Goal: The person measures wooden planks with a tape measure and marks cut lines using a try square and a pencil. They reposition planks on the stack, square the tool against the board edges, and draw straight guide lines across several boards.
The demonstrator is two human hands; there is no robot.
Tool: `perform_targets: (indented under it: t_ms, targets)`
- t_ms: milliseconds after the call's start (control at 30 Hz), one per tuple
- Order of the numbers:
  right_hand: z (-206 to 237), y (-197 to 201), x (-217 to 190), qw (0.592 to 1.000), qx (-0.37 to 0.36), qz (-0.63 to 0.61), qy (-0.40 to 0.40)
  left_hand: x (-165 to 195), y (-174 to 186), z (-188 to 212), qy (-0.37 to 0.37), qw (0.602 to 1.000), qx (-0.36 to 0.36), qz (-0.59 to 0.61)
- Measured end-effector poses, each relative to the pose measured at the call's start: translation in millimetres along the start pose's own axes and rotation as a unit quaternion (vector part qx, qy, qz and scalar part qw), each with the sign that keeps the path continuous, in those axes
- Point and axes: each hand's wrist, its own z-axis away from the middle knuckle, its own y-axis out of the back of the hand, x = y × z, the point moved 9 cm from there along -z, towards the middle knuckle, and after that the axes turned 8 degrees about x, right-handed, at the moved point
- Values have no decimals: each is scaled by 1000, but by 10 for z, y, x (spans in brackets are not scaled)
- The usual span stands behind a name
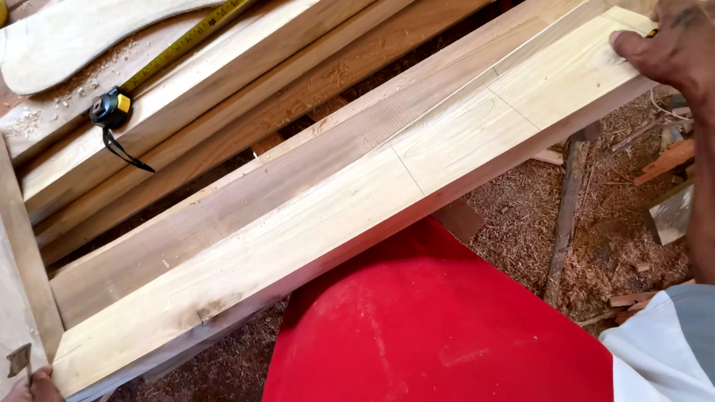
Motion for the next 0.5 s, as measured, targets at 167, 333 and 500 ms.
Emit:
perform_targets:
  t_ms: [167, 333, 500]
  targets:
    - [-92, -92, 73, 994, -5, 101, 28, -3, 121, -57, -26, 999, 7, -26]
    - [-75, -187, 246, 999, 48, -19, 15, 41, 232, -59, -71, 996, 27, -51]
    - [-52, 72, -44, 966, 206, -33, 151, 475, 565, 77, -87, 985, 64, -137]
